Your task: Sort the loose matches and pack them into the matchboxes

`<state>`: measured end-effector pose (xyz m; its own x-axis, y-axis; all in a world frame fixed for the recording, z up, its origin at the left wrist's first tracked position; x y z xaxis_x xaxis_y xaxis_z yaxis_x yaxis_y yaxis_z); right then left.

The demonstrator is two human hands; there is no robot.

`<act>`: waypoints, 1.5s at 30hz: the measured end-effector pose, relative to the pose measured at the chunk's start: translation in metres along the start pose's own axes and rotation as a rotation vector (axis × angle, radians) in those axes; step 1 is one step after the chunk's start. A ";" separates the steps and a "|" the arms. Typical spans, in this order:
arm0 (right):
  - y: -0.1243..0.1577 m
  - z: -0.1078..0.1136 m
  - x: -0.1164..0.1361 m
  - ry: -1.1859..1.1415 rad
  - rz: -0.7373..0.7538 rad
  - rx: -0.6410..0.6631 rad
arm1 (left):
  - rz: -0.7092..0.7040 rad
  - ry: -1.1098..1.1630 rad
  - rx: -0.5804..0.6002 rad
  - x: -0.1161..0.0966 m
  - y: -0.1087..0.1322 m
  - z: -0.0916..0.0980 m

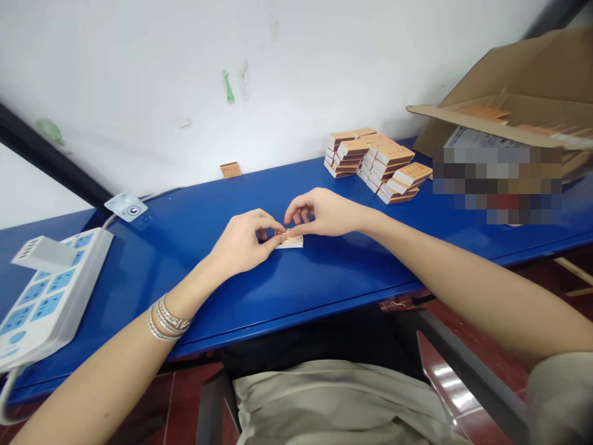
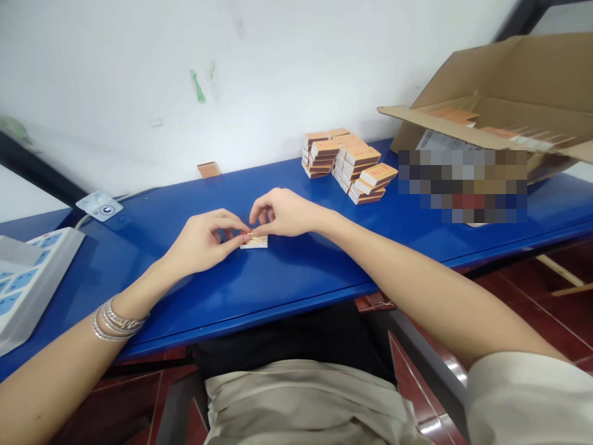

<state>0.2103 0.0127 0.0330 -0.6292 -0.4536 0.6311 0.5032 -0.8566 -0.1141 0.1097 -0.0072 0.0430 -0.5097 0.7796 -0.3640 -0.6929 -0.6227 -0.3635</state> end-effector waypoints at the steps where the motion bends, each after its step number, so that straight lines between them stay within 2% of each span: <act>1: 0.000 0.000 0.000 -0.006 -0.004 0.007 | -0.008 0.008 -0.002 -0.001 0.001 0.000; 6: 0.001 -0.004 0.000 0.002 -0.024 0.053 | -0.047 0.044 0.003 -0.009 0.004 0.002; 9: 0.001 -0.004 0.000 -0.011 -0.027 0.046 | 0.019 0.029 -0.060 0.009 -0.002 0.015; 11: 0.001 -0.005 -0.001 -0.014 -0.035 0.053 | 0.115 -0.061 -0.142 0.038 -0.010 0.033; 16: 0.001 -0.005 -0.001 -0.008 -0.031 0.042 | 0.485 -0.308 -0.264 0.141 -0.033 0.070; 18: 0.002 -0.006 0.003 -0.003 -0.008 0.039 | 0.625 -0.296 -0.291 0.172 -0.041 0.070; 21: 0.003 -0.005 0.009 -0.007 0.026 0.007 | 0.758 -0.289 -0.342 0.192 -0.053 0.061; 24: 0.002 -0.004 0.010 -0.018 0.030 -0.035 | 0.809 -0.313 -0.418 0.192 -0.063 0.054; 27: 0.002 -0.009 0.010 -0.006 0.034 -0.019 | 0.790 -0.320 -0.455 0.188 -0.069 0.056; 30: 0.002 -0.019 0.009 -0.008 0.025 0.040 | 0.677 -0.283 -0.452 0.178 -0.070 0.061; 33: 0.000 -0.022 0.008 0.006 0.013 0.043 | 0.515 -0.111 -0.433 0.155 -0.061 0.060; 37: -0.004 -0.010 0.004 0.033 0.001 -0.064 | 0.315 0.308 -0.351 0.111 -0.041 0.048; 40: -0.005 0.005 -0.002 0.023 -0.008 -0.160 | 0.288 0.597 -0.178 0.087 -0.028 0.031; 42: -0.004 0.013 -0.007 0.017 -0.018 -0.208 | 0.303 0.728 -0.092 0.079 -0.021 0.022; 45: -0.004 0.021 -0.013 0.014 -0.026 -0.250 | 0.331 0.806 -0.036 0.081 -0.017 0.012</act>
<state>0.2287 0.0272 0.0414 -0.6492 -0.4329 0.6254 0.3260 -0.9013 -0.2854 0.0743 0.0671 0.0300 -0.1565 0.2819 -0.9466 -0.5496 -0.8212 -0.1537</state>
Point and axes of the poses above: each hand's wrist, its own y-axis away from the middle knuckle, its own z-axis out of the back of the hand, x = y × z, the point moved 10 cm from there along -y, towards the middle knuckle, and after that the axes turned 8 degrees about -z, right-handed, at the moved point
